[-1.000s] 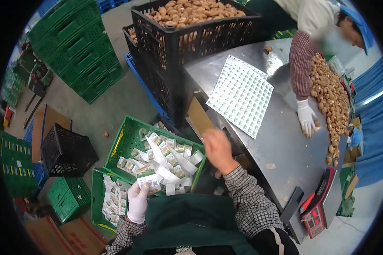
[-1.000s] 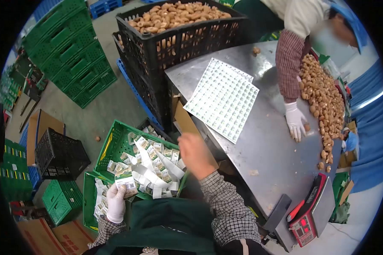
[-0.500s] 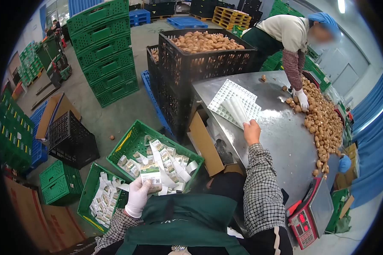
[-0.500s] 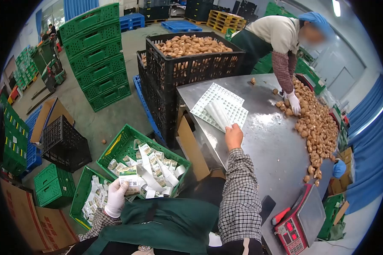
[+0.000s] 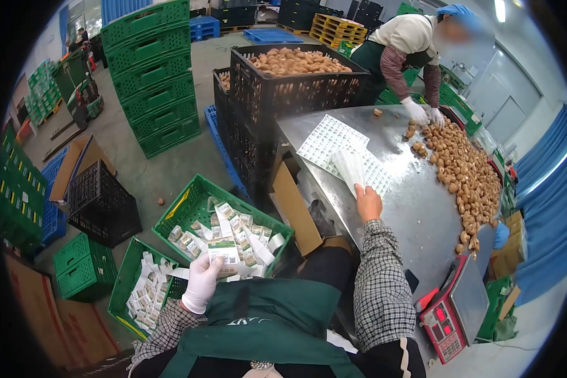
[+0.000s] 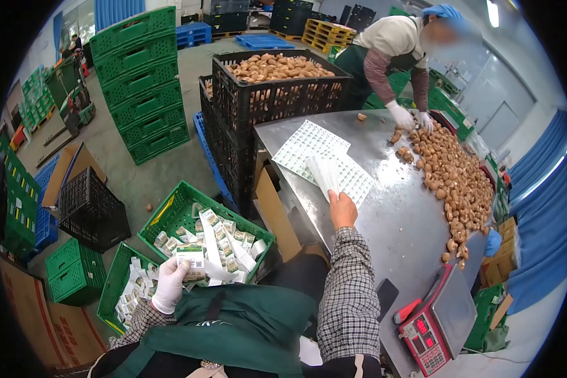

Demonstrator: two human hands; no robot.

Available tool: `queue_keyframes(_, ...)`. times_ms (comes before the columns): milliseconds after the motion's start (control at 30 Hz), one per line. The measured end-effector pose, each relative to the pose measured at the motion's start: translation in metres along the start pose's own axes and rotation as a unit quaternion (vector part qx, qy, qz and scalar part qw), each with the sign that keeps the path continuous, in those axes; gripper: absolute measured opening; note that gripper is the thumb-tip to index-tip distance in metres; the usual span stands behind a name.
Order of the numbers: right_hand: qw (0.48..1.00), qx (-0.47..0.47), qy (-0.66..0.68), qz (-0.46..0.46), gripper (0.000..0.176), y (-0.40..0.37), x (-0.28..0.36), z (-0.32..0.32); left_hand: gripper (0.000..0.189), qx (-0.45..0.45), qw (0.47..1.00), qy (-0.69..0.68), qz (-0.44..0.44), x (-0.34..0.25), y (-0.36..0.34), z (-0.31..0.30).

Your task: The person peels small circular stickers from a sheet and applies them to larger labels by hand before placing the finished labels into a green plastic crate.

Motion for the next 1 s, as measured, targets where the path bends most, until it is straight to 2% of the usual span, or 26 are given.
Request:
queue_keyframes(133,1.000,-0.016,-0.019,-0.012,0.039,0.003,-0.007,-0.008,0.026,-0.001,1.000,0.020,0.020,0.005,0.003,0.000)
queue_keyframes(267,0.982,-0.176,0.048,-0.050,0.034,0.035,-0.024,-0.039,0.028,-0.011,1.000,0.003,-0.008,-0.003,0.002,0.002)
queue_keyframes(367,0.959,-0.255,0.118,-0.037,0.029,0.053,-0.008,-0.103,0.030,-0.024,0.999,-0.021,-0.003,-0.008,0.007,-0.005)
queue_keyframes(467,0.939,-0.224,0.261,-0.022,0.026,0.044,0.038,-0.156,0.035,-0.051,0.996,-0.020,0.076,-0.005,0.024,-0.020)
queue_keyframes(533,0.924,-0.102,0.366,-0.051,0.019,0.025,0.070,-0.156,0.053,-0.081,0.986,0.009,0.146,-0.007,0.037,-0.034)
queue_keyframes(567,0.908,-0.041,0.413,-0.063,0.017,0.008,0.090,-0.153,0.057,-0.096,0.984,-0.013,0.149,-0.012,0.038,-0.037)
queue_keyframes(633,0.853,0.097,0.513,-0.010,0.012,-0.032,0.123,-0.141,0.067,-0.099,0.979,-0.038,0.172,-0.028,0.040,-0.038)
queue_keyframes(667,0.813,0.146,0.562,0.048,0.010,-0.057,0.145,-0.139,0.059,-0.123,0.974,-0.065,0.178,-0.032,0.042,-0.041)
queue_keyframes(700,0.791,0.176,0.584,0.047,0.009,-0.077,0.160,-0.130,0.053,-0.138,0.971,-0.016,0.196,-0.035,0.042,-0.042)
queue_keyframes(733,0.806,0.183,0.563,0.023,0.008,-0.094,0.170,-0.116,0.047,-0.152,0.964,0.034,0.215,-0.038,0.042,-0.045)
queue_keyframes(767,0.805,0.197,0.560,0.005,0.008,-0.109,0.186,-0.112,0.043,-0.148,0.933,0.142,0.297,-0.052,0.032,-0.037)
queue_keyframes(800,0.767,0.213,0.604,0.046,0.008,-0.123,0.198,-0.101,0.039,-0.142,0.882,0.245,0.376,-0.065,0.019,-0.023)
queue_keyframes(833,0.745,0.219,0.626,0.070,0.008,-0.135,0.205,-0.089,0.042,-0.111,0.867,0.244,0.421,-0.074,0.009,-0.006)
queue_keyframes(867,0.738,0.206,0.640,0.066,0.008,-0.143,0.210,-0.079,0.052,-0.078,0.805,0.337,0.482,-0.090,-0.007,0.015)
queue_keyframes(900,0.725,0.211,0.649,0.093,0.008,-0.152,0.210,-0.064,0.077,-0.028,0.808,0.362,0.464,-0.094,-0.019,0.034)
queue_keyframes(933,0.713,0.217,0.656,0.121,0.008,-0.159,0.211,-0.053,0.100,0.036,0.780,0.415,0.466,-0.100,-0.032,0.053)
queue_keyframes(1000,0.689,0.212,0.676,0.155,0.010,-0.167,0.214,-0.042,0.110,0.092,0.714,0.503,0.478,-0.089,-0.047,0.068)
Point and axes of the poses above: each hand's wrist, its own y-axis towards the middle knuckle, its own z-axis out of the palm, x = y × z, the point moved 8 cm from there along y, towards the middle knuckle, and after that the axes turned 14 degrees about -x, right-handed, at the moved point
